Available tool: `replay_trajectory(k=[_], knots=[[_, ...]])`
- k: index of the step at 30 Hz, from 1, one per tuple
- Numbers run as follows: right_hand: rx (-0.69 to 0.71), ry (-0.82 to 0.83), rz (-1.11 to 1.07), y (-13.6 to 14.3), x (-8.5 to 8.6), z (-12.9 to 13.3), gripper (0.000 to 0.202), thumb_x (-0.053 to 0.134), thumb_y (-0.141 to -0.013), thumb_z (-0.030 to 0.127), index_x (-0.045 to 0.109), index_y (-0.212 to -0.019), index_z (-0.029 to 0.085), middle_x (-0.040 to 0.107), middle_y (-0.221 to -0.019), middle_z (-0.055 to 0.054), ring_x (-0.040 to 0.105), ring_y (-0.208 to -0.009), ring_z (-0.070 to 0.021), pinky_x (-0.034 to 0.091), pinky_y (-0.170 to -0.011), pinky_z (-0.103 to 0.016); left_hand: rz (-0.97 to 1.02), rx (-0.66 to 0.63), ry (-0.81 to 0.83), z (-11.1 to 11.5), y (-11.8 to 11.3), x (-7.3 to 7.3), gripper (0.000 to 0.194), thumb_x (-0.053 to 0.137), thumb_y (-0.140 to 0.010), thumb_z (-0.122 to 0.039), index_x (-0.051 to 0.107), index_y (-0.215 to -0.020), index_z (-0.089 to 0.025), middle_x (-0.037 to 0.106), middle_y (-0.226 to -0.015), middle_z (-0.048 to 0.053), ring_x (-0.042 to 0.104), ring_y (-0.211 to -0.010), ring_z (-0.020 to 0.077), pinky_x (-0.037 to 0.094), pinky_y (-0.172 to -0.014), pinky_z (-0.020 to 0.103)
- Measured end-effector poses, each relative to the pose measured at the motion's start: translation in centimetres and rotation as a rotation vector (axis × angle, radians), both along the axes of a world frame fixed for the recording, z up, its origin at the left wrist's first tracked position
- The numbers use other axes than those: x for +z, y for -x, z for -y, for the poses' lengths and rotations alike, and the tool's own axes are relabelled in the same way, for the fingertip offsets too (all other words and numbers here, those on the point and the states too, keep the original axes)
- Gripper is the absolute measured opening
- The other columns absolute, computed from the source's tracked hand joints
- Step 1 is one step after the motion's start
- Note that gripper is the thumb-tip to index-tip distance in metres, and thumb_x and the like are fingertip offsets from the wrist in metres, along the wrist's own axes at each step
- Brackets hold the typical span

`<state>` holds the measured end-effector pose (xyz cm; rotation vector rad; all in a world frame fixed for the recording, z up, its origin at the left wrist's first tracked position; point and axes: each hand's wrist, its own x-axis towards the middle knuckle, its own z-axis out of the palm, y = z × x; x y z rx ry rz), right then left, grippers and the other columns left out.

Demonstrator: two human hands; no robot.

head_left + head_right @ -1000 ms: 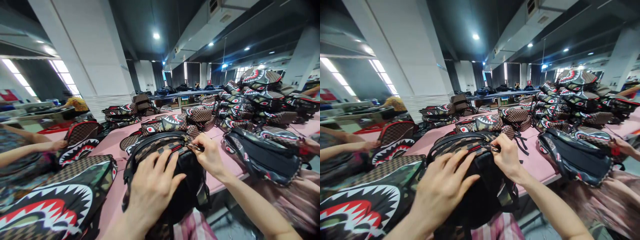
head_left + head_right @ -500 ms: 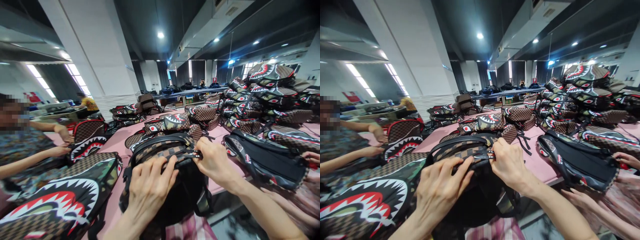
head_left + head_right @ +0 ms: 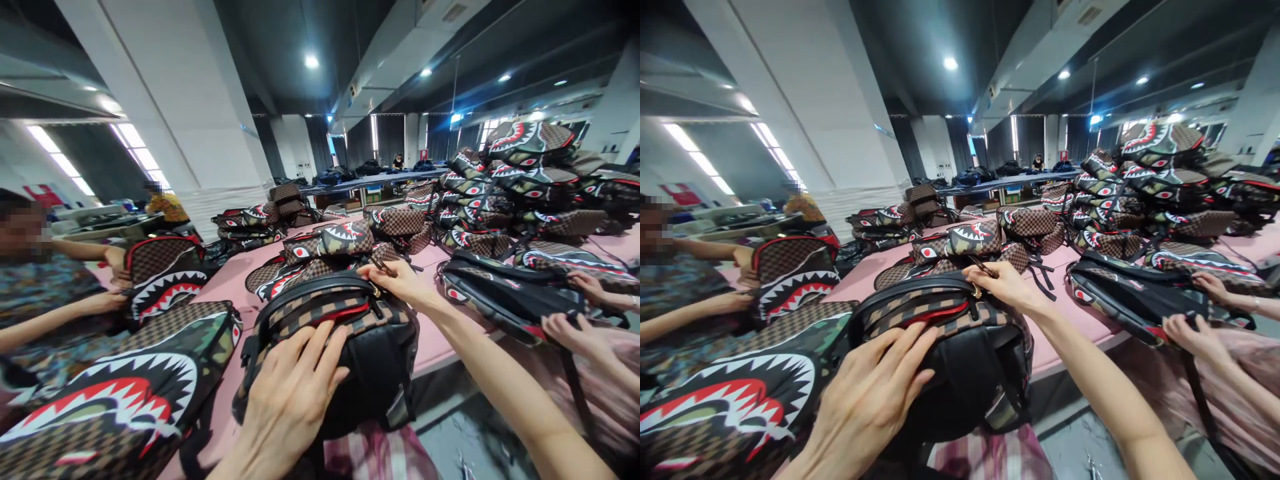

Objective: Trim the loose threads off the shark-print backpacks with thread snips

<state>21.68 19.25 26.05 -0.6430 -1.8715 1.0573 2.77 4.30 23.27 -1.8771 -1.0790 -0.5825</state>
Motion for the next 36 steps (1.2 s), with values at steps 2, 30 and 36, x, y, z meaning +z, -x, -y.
replay_trajectory(k=[2,30,36], knots=[[0.103,0.112,-0.066,1.0,-0.1,0.7,0.039,0.060,-0.070,0.050,0.070,-0.081,0.013,0.066,-0.075,-0.003,0.059,-0.073,-0.0145,0.045,-0.065,-0.025,-0.007,0.051,0.002,0.4,0.8,0.0,0.045,0.038,-0.090,-0.039,0.051,-0.120,-0.008,0.066,-0.104,0.014,0.057,-0.086,0.0240,0.039,-0.077,0.034],[0.665,0.059,0.340,7.1,5.0,-2.7,0.041,0.066,-0.070,0.029,0.066,-0.109,0.016,0.070,-0.097,-0.004,0.065,-0.087,-0.0199,0.051,-0.078,-0.029,0.326,-0.078,0.120,-2.4,2.9,2.1,0.025,0.041,-0.089,-0.021,0.063,-0.097,-0.013,0.071,-0.083,0.007,0.066,-0.077,0.0150,0.049,-0.069,0.025],[0.543,0.159,0.168,7.6,3.3,-3.4,0.036,0.071,-0.066,0.031,0.069,-0.099,0.015,0.071,-0.092,-0.005,0.066,-0.083,-0.0197,0.052,-0.077,-0.028,0.147,-0.002,0.170,-2.0,2.2,0.8,0.048,0.045,-0.087,-0.038,0.046,-0.126,-0.009,0.055,-0.126,0.015,0.058,-0.103,0.0244,0.048,-0.085,0.036]])
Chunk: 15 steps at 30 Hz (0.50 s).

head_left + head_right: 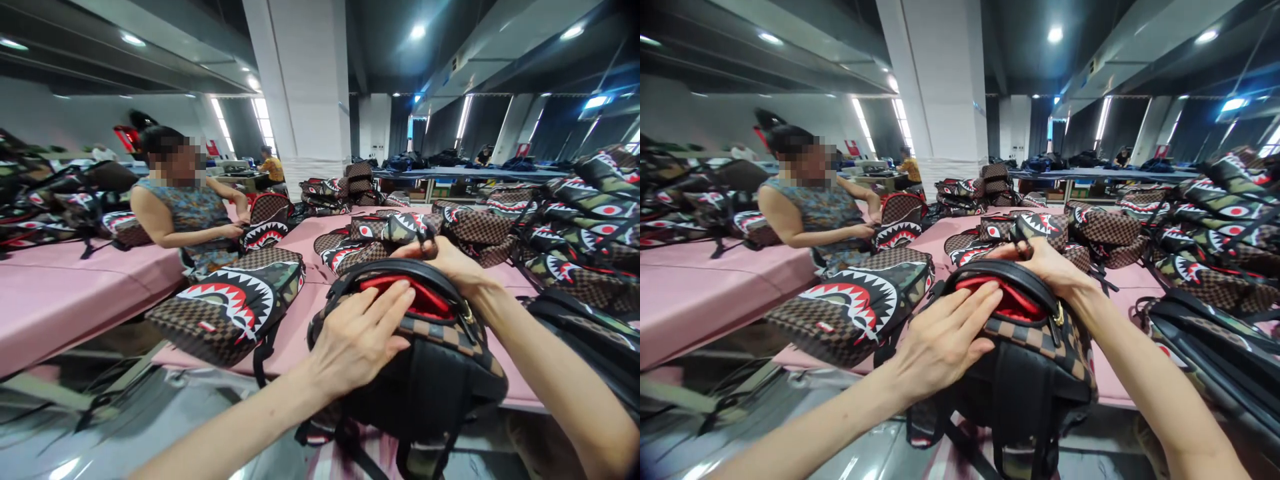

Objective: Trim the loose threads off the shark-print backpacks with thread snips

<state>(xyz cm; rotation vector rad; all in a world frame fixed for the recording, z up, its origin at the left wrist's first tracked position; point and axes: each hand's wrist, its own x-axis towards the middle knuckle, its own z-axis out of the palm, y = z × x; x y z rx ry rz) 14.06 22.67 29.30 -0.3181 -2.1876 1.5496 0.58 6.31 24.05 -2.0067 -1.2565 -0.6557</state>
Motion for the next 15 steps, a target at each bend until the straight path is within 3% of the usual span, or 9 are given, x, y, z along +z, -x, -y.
replay_trajectory(k=[3,6,9,12,15], knots=[[-0.051,-0.027,-0.046,-0.4,1.0,-0.1,0.035,0.071,-0.066,0.034,0.070,-0.096,0.016,0.071,-0.093,-0.005,0.066,-0.083,-0.0204,0.052,-0.076,-0.029,-0.006,0.134,0.192,-0.6,-0.5,1.5,0.056,0.042,-0.086,-0.043,0.036,-0.132,-0.012,0.053,-0.127,0.016,0.062,-0.089,0.0226,0.051,-0.070,0.033],[0.035,-0.240,0.057,-0.6,3.1,0.1,0.033,0.070,-0.066,0.032,0.071,-0.095,0.017,0.070,-0.099,-0.005,0.064,-0.091,-0.0216,0.050,-0.080,-0.029,0.002,0.186,0.408,-1.6,-0.6,3.3,0.054,0.040,-0.084,-0.052,0.045,-0.121,-0.014,0.065,-0.102,0.012,0.064,-0.080,0.0252,0.050,-0.060,0.034],[0.068,-0.455,0.168,-0.2,4.1,0.0,0.028,0.069,-0.064,0.026,0.072,-0.091,0.017,0.071,-0.091,-0.002,0.063,-0.085,-0.0195,0.048,-0.075,-0.025,-0.034,0.186,0.458,-2.3,-0.5,3.9,0.053,0.039,-0.082,-0.058,0.051,-0.112,-0.015,0.067,-0.087,0.009,0.063,-0.069,0.0265,0.047,-0.054,0.035],[-0.060,-0.502,0.186,0.5,2.6,-0.4,0.022,0.059,-0.072,0.030,0.070,-0.079,0.013,0.068,-0.077,-0.002,0.059,-0.070,-0.0150,0.045,-0.062,-0.023,-0.028,0.131,0.286,-1.5,-0.6,2.6,0.047,0.041,-0.085,-0.050,0.052,-0.111,-0.012,0.066,-0.092,0.011,0.062,-0.068,0.0232,0.045,-0.054,0.032],[-0.227,-0.489,0.196,1.0,-0.2,-0.6,0.033,0.051,-0.078,0.040,0.062,-0.064,0.011,0.057,-0.061,0.001,0.048,-0.057,-0.0107,0.036,-0.051,-0.021,0.043,-0.025,0.147,0.5,-0.9,0.7,0.034,0.039,-0.088,-0.038,0.059,-0.096,-0.011,0.064,-0.078,0.009,0.058,-0.065,0.0192,0.043,-0.057,0.030]])
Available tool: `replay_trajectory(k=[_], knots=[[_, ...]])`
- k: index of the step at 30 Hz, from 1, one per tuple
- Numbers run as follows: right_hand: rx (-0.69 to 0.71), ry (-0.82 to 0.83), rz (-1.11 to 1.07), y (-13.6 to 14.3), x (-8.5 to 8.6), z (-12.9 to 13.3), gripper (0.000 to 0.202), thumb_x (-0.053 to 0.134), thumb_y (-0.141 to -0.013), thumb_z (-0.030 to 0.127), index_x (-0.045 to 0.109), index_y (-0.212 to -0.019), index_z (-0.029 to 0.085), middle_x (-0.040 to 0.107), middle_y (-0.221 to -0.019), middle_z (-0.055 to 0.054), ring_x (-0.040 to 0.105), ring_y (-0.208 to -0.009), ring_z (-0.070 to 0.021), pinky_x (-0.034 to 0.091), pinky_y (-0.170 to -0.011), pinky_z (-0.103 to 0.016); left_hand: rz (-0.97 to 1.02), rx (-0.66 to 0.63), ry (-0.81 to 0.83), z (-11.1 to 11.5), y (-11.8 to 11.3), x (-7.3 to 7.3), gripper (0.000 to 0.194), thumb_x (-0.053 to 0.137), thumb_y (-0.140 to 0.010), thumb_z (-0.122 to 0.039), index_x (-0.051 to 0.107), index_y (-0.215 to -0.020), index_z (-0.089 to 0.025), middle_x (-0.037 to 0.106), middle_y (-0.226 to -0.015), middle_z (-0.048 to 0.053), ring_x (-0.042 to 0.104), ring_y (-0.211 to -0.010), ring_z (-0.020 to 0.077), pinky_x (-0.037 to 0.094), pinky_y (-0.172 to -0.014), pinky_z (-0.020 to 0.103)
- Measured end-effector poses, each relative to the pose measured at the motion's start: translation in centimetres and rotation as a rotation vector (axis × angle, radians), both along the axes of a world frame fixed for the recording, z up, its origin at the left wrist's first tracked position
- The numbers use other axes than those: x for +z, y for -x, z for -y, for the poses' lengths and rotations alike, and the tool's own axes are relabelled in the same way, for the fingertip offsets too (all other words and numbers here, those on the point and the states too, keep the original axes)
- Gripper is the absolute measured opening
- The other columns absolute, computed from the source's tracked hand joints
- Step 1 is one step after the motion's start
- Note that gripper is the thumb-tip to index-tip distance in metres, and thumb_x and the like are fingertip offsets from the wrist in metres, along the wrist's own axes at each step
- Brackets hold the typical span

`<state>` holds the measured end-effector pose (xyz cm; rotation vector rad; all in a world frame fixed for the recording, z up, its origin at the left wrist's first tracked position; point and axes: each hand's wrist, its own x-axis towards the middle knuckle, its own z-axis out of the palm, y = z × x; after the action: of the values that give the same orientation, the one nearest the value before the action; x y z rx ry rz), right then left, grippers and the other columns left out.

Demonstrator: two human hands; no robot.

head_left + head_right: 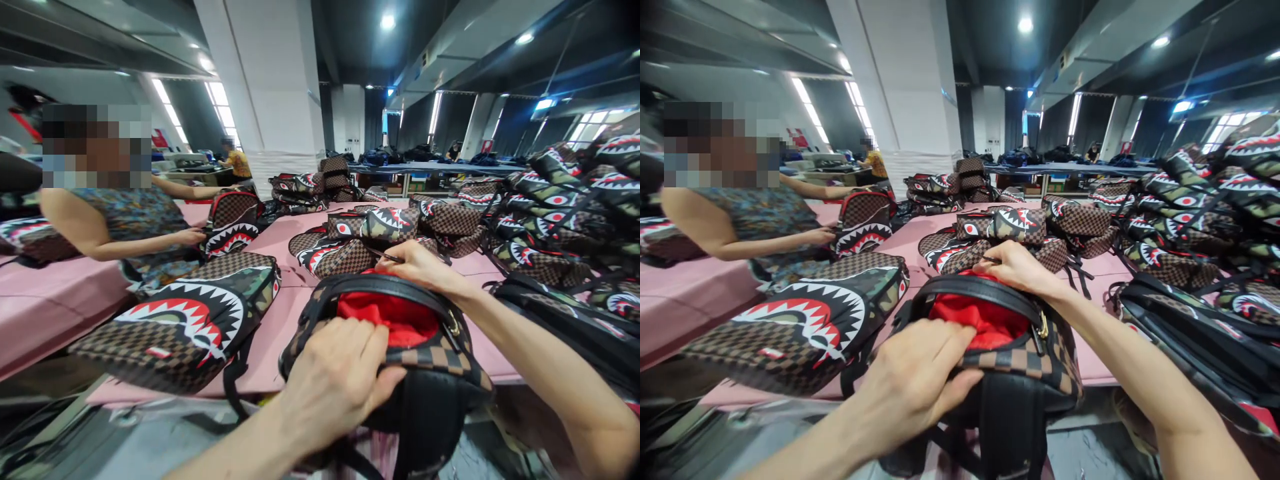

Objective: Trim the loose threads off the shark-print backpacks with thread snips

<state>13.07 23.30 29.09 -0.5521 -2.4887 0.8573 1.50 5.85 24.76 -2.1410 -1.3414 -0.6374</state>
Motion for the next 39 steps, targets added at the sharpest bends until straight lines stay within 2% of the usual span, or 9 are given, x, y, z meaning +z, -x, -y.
replay_trajectory(k=[4,9,15,20,26,28,32,36,39], knots=[[-0.055,0.049,0.010,0.3,-1.7,0.3,0.041,0.051,-0.076,0.049,0.044,-0.054,0.015,0.036,-0.051,0.005,0.031,-0.049,-0.0065,0.022,-0.044,-0.020,0.086,-0.113,0.187,2.0,-0.2,-0.5,0.026,0.043,-0.085,-0.032,0.058,-0.071,-0.016,0.057,-0.063,0.003,0.050,-0.058,0.0167,0.039,-0.056,0.030],[-0.019,0.141,0.046,0.3,-1.0,0.7,0.042,0.050,-0.074,0.052,0.040,-0.055,0.017,0.033,-0.052,0.005,0.027,-0.048,-0.0061,0.019,-0.043,-0.021,0.062,-0.163,0.656,1.5,0.0,2.8,0.022,0.051,-0.083,-0.034,0.060,-0.072,-0.018,0.063,-0.079,0.003,0.056,-0.074,0.0166,0.040,-0.066,0.027],[0.001,0.187,0.073,-0.4,-1.1,1.3,0.046,0.052,-0.071,0.058,0.046,-0.056,0.015,0.034,-0.051,0.005,0.027,-0.047,-0.0057,0.020,-0.043,-0.021,-0.052,-0.192,1.152,-1.2,-0.2,5.7,0.037,0.051,-0.079,-0.050,0.062,-0.088,-0.016,0.065,-0.073,0.004,0.055,-0.057,0.0148,0.035,-0.050,0.022],[0.006,0.192,0.063,-0.3,-0.6,0.7,0.047,0.055,-0.070,0.059,0.046,-0.053,0.015,0.036,-0.047,0.006,0.028,-0.044,-0.0049,0.020,-0.042,-0.021,0.154,-0.217,1.107,-3.2,-0.4,5.3,0.040,0.050,-0.079,-0.048,0.061,-0.106,-0.020,0.067,-0.094,0.003,0.061,-0.076,0.0170,0.040,-0.063,0.022],[-0.431,0.055,-0.464,-4.5,0.8,-0.4,0.045,0.055,-0.074,0.055,0.057,-0.055,0.014,0.053,-0.050,0.001,0.046,-0.049,-0.0091,0.035,-0.051,-0.023,0.281,0.131,0.509,-6.4,2.2,4.8,0.047,0.052,-0.072,-0.063,0.063,-0.074,-0.018,0.061,-0.066,0.002,0.053,-0.063,0.0170,0.033,-0.059,0.024],[-0.498,0.017,-0.543,-7.3,0.0,1.3,0.045,0.053,-0.077,0.052,0.058,-0.053,0.015,0.056,-0.051,-0.002,0.050,-0.051,-0.0114,0.038,-0.054,-0.024,0.394,0.094,0.527,-8.1,3.0,4.8,0.045,0.051,-0.074,-0.061,0.063,-0.070,-0.018,0.062,-0.067,0.001,0.053,-0.064,0.0160,0.034,-0.060,0.023],[-0.461,-0.006,-0.221,-10.4,-4.2,5.2,0.032,0.059,-0.074,0.046,0.067,-0.066,0.017,0.063,-0.059,-0.003,0.056,-0.057,-0.0165,0.040,-0.056,-0.026,0.743,-0.143,0.696,-10.9,2.7,5.3,0.042,0.045,-0.081,-0.052,0.069,-0.077,-0.018,0.067,-0.078,0.000,0.056,-0.070,0.0152,0.038,-0.066,0.021],[-0.551,0.125,-0.188,-8.7,-7.6,6.1,0.031,0.063,-0.070,0.047,0.064,-0.076,0.017,0.062,-0.064,-0.002,0.054,-0.059,-0.0173,0.039,-0.054,-0.027,0.911,-0.263,0.829,-11.3,1.6,5.6,0.039,0.052,-0.078,-0.050,0.070,-0.087,-0.018,0.070,-0.083,0.002,0.057,-0.070,0.0149,0.041,-0.066,0.021],[-0.450,0.344,-0.215,-7.0,-8.7,5.9,0.031,0.056,-0.074,0.049,0.058,-0.066,0.019,0.052,-0.056,0.001,0.048,-0.053,-0.0152,0.036,-0.048,-0.026,0.986,-0.254,0.912,-10.7,1.7,5.3,0.042,0.051,-0.078,-0.053,0.071,-0.089,-0.017,0.071,-0.079,0.003,0.057,-0.066,0.0153,0.042,-0.062,0.022]])
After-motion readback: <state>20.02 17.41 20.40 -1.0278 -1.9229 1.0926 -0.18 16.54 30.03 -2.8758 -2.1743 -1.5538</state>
